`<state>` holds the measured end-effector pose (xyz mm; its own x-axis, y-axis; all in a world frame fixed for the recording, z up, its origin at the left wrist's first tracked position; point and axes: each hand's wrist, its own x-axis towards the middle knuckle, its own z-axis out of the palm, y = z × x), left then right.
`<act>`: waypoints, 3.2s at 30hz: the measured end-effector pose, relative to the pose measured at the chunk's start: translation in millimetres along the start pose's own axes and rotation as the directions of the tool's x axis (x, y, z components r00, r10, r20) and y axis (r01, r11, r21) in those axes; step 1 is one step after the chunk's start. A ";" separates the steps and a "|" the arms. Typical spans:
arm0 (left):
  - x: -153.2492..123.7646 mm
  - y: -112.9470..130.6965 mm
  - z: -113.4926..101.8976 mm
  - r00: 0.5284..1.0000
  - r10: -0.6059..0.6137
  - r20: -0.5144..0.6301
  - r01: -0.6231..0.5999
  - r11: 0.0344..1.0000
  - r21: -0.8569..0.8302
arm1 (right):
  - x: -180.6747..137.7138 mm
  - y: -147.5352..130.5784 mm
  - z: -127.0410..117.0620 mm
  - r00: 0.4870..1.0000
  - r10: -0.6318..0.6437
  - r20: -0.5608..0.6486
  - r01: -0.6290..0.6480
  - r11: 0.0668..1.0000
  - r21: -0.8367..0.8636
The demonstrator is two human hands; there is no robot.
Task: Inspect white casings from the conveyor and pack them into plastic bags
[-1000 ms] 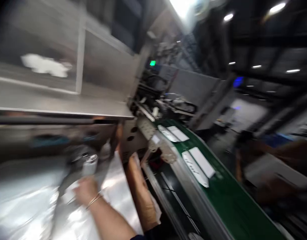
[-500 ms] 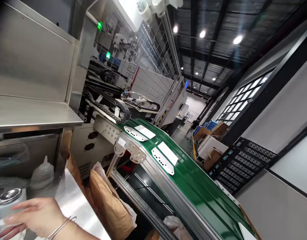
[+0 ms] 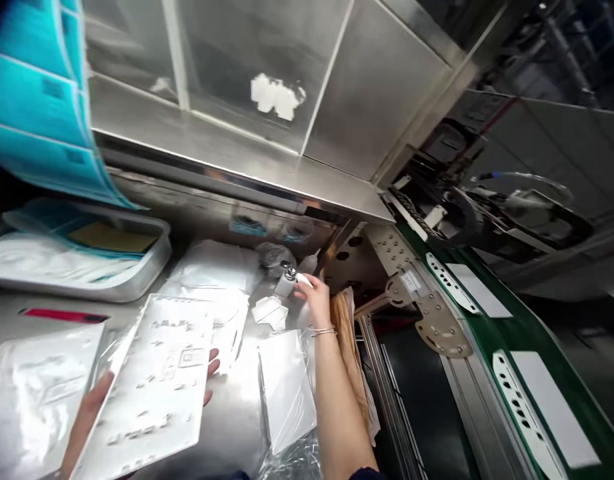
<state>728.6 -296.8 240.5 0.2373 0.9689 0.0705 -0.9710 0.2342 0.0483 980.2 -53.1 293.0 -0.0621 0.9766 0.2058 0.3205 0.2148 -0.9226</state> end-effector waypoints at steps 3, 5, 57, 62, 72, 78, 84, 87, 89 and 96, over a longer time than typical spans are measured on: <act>4.7 -1.0 -11.5 0.996 0.089 -0.033 -0.091 0.993 -0.074 | 11.9 -3.6 1.1 0.984 -0.159 -0.074 0.132 0.950 -0.283; 6.4 -2.0 -13.0 0.995 0.101 -0.020 -0.103 0.986 -0.132 | 19.8 -5.3 4.0 0.968 -0.242 -0.061 0.192 0.878 -0.439; -99.2 40.0 -7.6 0.902 0.424 -0.080 -0.412 0.902 0.126 | -133.2 11.8 127.5 0.819 -0.349 0.456 0.573 0.539 -0.618; -107.7 36.2 -10.0 0.897 0.430 -0.105 -0.398 0.888 0.232 | -169.5 1.2 177.3 0.720 -0.082 0.689 0.635 0.479 -0.607; -66.8 10.8 -19.3 0.966 0.242 -0.086 -0.227 0.962 0.154 | -99.1 17.0 154.9 0.677 0.050 0.734 0.422 0.791 -0.443; -5.3 20.4 -42.0 0.891 0.251 -0.378 -0.132 0.940 0.315 | -98.6 18.3 134.4 0.648 0.031 0.761 0.250 0.935 -0.251; -13.1 14.8 -50.3 0.959 0.190 -0.213 -0.128 0.953 0.273 | -98.8 18.4 123.2 0.763 0.083 0.641 -0.045 0.996 -0.076; -16.8 11.2 -50.6 0.946 0.202 -0.255 -0.101 0.928 0.358 | -95.1 11.5 116.4 0.741 0.122 0.660 -0.173 0.985 0.012; -16.7 9.9 -49.7 0.951 0.196 -0.239 -0.112 0.939 0.326 | -93.6 5.3 113.1 0.749 0.130 0.650 -0.218 0.974 0.056; -3.4 -1.3 -37.3 0.992 0.122 0.035 -0.126 0.984 0.125 | -107.5 -4.8 122.7 0.756 0.149 0.637 -0.292 0.948 0.124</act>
<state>727.9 -297.4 203.1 0.1179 0.9868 0.1111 -0.9816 0.0989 0.1634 869.3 -158.1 235.3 -0.6014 0.7760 -0.1901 0.2044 -0.0806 -0.9756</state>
